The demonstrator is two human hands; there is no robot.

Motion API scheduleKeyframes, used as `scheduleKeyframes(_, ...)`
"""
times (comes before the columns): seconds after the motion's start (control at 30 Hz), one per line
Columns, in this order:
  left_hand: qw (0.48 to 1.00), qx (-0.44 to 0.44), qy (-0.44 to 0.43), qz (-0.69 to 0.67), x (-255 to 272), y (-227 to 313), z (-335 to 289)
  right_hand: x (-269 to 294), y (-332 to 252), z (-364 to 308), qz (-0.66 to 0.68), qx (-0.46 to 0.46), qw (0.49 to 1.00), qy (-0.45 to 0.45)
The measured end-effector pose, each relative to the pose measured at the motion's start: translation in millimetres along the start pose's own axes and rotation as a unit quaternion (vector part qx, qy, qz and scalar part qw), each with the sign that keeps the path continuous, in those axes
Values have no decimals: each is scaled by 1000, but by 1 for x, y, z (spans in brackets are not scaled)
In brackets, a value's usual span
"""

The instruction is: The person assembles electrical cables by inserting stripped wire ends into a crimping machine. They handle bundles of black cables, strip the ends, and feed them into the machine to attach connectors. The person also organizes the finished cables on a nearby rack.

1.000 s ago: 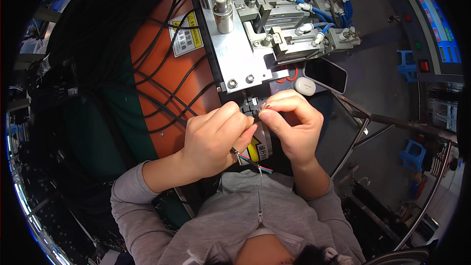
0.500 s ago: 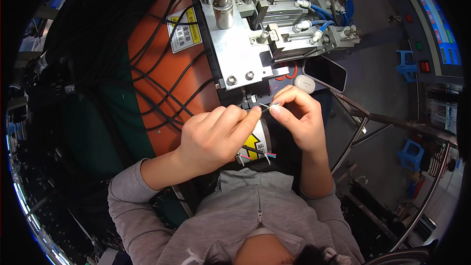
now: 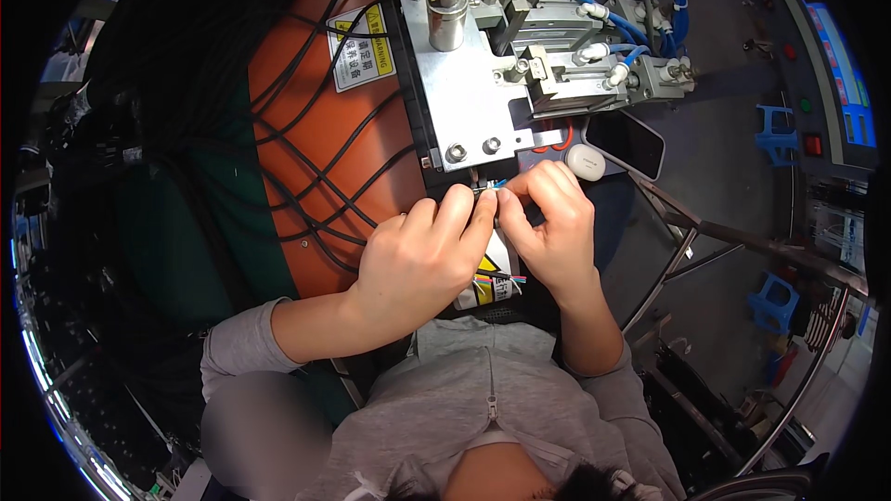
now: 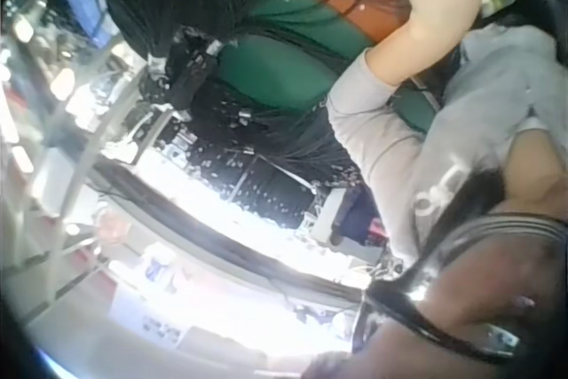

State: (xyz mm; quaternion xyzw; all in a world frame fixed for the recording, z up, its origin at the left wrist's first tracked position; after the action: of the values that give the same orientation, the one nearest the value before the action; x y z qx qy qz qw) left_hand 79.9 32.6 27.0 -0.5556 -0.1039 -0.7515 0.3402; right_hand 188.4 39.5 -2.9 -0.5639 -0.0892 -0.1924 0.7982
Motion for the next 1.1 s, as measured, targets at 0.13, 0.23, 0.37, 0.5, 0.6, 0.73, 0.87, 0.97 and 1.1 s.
scheduleKeyframes(0.13, 1000, 12, -23, -16, 1, -1, 1, 6, -1, -1, 21, 37, 998, 54)
scheduleKeyframes(0.23, 998, 21, -48, -36, 0, -3, 2, 3, 4, 4, 32, 5, 998, 47)
scheduleKeyframes(0.37, 998, 21, -58, -32, -1, -3, 1, -1, 5, 3, 15, -33, 999, -2)
scheduleKeyframes(0.5, 998, 18, -56, -25, -1, -1, 2, 3, 5, -2, 21, 23, 998, 51)
scheduleKeyframes(0.6, 999, 19, -33, -35, -1, -4, 3, 1, 15, -3, 57, -17, 996, 62)
scheduleKeyframes(0.73, 998, 24, 16, -53, -2, -8, 3, -12, 69, -21, 284, -256, 922, 59)
scheduleKeyframes(0.87, 997, 33, 36, -57, 1, -16, 6, -7, 57, -14, 217, -181, 957, 63)
scheduleKeyframes(0.97, 997, 35, 31, -65, 0, -15, 7, 0, 18, -2, 115, -38, 990, 73)
scheduleKeyframes(1.1, 998, 21, -52, -35, -1, -13, 0, -8, 50, -15, 228, -204, 949, 74)
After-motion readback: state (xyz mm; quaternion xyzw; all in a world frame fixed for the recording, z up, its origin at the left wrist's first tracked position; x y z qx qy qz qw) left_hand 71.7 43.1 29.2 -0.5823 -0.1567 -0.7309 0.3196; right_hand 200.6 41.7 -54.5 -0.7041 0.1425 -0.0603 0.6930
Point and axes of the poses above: each hand's wrist, its own z-axis towards the middle knuckle, its own x-axis out of the back of the hand, y = z × x, the point moved 9 cm from there along z, towards the middle knuckle, and after that the axes turned 15 degrees about z, right-handed, at the moved point
